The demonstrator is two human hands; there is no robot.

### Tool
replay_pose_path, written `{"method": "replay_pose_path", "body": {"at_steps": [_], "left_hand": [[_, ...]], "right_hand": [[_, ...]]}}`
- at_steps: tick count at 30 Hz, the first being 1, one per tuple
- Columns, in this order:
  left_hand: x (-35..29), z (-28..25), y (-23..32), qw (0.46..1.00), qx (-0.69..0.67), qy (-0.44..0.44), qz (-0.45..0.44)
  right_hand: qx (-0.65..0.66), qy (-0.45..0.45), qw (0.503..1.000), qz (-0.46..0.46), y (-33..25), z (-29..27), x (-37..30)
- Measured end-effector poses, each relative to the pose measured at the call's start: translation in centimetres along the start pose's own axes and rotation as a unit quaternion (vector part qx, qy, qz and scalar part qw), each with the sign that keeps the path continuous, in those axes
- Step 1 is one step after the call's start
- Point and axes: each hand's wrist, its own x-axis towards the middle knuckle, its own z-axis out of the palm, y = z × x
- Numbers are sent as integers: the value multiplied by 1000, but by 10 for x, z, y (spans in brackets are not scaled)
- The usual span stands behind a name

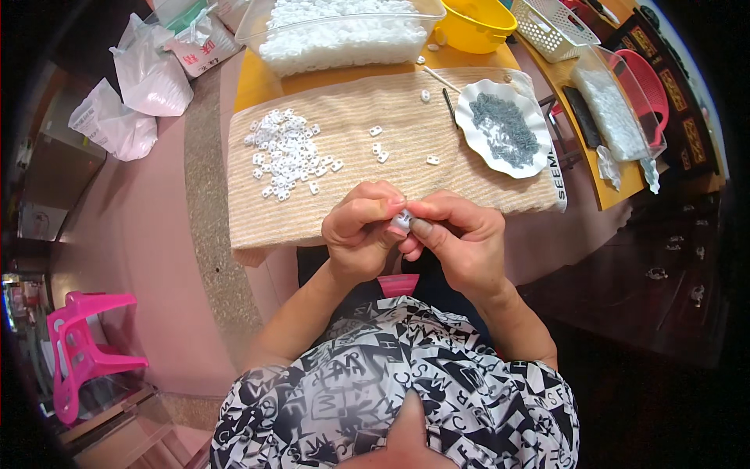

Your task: Assembling small white plastic components by inserting tiny grey pieces into them at a manufacturing workbench.

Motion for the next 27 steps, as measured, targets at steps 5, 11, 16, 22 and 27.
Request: {"method": "replay_pose_path", "body": {"at_steps": [5, 11, 16, 22, 27], "left_hand": [[2, -3, 0, 1000, -7, -13, -1], [1, -5, 0, 1000, 22, -13, 12], [6, -4, 14, 999, 12, 1, -50], [9, -8, 15, 996, -27, -21, -88], [7, -8, 10, 994, -52, -31, -96]], "right_hand": [[1, -4, 1000, -12, 3, 0, 0], [21, -12, 1000, 14, -1, 1, 3], [75, -17, 995, 69, -1, -3, 9], [63, -11, 996, 58, 0, -3, 11], [59, -7, 995, 84, 1, -7, 11]]}}
